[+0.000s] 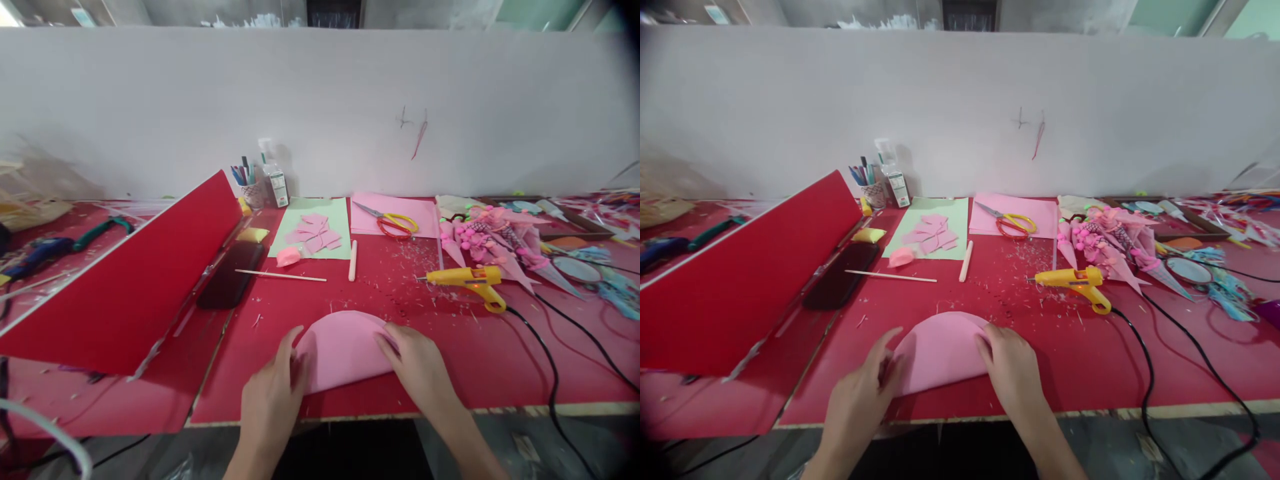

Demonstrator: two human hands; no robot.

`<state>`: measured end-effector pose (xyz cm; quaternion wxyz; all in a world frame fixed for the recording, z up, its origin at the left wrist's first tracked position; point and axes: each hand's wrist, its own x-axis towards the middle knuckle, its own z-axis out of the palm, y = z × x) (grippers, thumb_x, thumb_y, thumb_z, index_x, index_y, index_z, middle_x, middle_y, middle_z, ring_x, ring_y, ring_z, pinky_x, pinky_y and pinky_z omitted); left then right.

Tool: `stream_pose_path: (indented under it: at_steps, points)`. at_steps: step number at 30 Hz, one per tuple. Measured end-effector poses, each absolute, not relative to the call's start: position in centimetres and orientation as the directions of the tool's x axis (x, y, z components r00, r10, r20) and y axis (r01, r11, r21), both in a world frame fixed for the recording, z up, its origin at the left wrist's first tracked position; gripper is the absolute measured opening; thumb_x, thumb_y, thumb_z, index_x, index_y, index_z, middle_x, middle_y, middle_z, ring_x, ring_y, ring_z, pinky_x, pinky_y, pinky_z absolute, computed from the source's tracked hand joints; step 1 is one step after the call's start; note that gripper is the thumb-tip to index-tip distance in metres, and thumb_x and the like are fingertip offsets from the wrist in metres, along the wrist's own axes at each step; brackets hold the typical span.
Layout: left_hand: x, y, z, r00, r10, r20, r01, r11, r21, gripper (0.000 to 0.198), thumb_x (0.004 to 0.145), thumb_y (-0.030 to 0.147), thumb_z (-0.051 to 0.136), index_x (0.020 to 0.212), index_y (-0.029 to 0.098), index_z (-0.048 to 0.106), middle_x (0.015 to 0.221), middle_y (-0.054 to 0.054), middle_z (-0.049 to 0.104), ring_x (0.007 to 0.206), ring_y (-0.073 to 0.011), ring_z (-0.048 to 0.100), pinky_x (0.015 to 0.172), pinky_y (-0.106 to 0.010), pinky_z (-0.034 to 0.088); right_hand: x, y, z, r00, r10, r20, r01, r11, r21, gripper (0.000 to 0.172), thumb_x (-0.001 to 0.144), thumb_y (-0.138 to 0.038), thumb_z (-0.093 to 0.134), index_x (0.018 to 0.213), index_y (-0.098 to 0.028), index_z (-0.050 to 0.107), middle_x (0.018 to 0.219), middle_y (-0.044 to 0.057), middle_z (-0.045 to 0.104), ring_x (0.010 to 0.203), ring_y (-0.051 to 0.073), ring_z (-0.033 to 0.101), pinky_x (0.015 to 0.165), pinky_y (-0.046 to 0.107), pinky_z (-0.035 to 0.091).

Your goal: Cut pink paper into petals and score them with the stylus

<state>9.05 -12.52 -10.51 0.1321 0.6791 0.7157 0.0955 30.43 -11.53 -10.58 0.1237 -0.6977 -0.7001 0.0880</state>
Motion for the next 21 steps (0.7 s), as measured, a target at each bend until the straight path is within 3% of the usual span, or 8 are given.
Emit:
stream_pose_path:
  at_steps: [3, 7, 18, 21]
  points:
    - [9.4, -12.3, -10.1, -0.01, 0.997, -0.08, 0.974, 0.027, 0.226, 0.028, 0.088, 0.03, 0.037, 0.111, 0.027, 0.054, 0.082, -0.001, 0.068, 0.064, -0.018, 0.064, 0.053, -0.023, 0.043, 30.1, -11.5, -10.9, 0.059, 0.997, 0.038, 0.967, -0.048, -0.249, 0.019, 0.086, -0.03, 0.044, 0.082, -0.018, 0.058, 0.072, 0.005, 0.065, 0.068, 0.021, 0.063, 0.055, 0.026, 0.038]
    - [10.0, -12.3, -9.4, 0.006, 0.996, -0.084, 0.985, 0.009, 0.174, 0.026, 0.088, 0.024, 0.039, 0.104, 0.031, 0.057, 0.102, 0.0, 0.064, 0.068, -0.0179, 0.064, 0.054, -0.024, 0.044, 29.7, -11.2, -11.0, 0.11, 0.993, 0.03, 0.976, -0.103, -0.19, 0.016, 0.086, -0.031, 0.044, 0.088, -0.019, 0.055, 0.071, 0.004, 0.065, 0.065, 0.021, 0.063, 0.05, 0.025, 0.034]
    - [10.7, -12.3, -9.0, -0.052, 0.995, -0.085, 0.999, 0.051, -0.007, 0.029, 0.086, 0.022, 0.043, 0.11, 0.034, 0.055, 0.104, 0.001, 0.061, 0.058, -0.0164, 0.062, 0.046, -0.026, 0.045, 29.1, -11.3, -11.2, 0.145, 0.983, 0.111, 0.989, -0.144, -0.021, 0.013, 0.086, -0.025, 0.044, 0.081, -0.018, 0.054, 0.061, 0.003, 0.061, 0.055, 0.018, 0.061, 0.044, 0.024, 0.026]
    - [11.1, -12.4, -9.1, -0.001, 1.0, 0.016, 0.998, 0.002, -0.057, 0.032, 0.084, 0.015, 0.043, 0.111, 0.027, 0.056, 0.104, -0.004, 0.061, 0.077, -0.0198, 0.062, 0.058, -0.03, 0.05, 29.1, -11.3, -11.5, 0.126, 0.983, 0.134, 0.992, -0.125, -0.011, 0.013, 0.086, -0.025, 0.043, 0.081, -0.018, 0.053, 0.061, 0.003, 0.06, 0.054, 0.018, 0.06, 0.044, 0.024, 0.026]
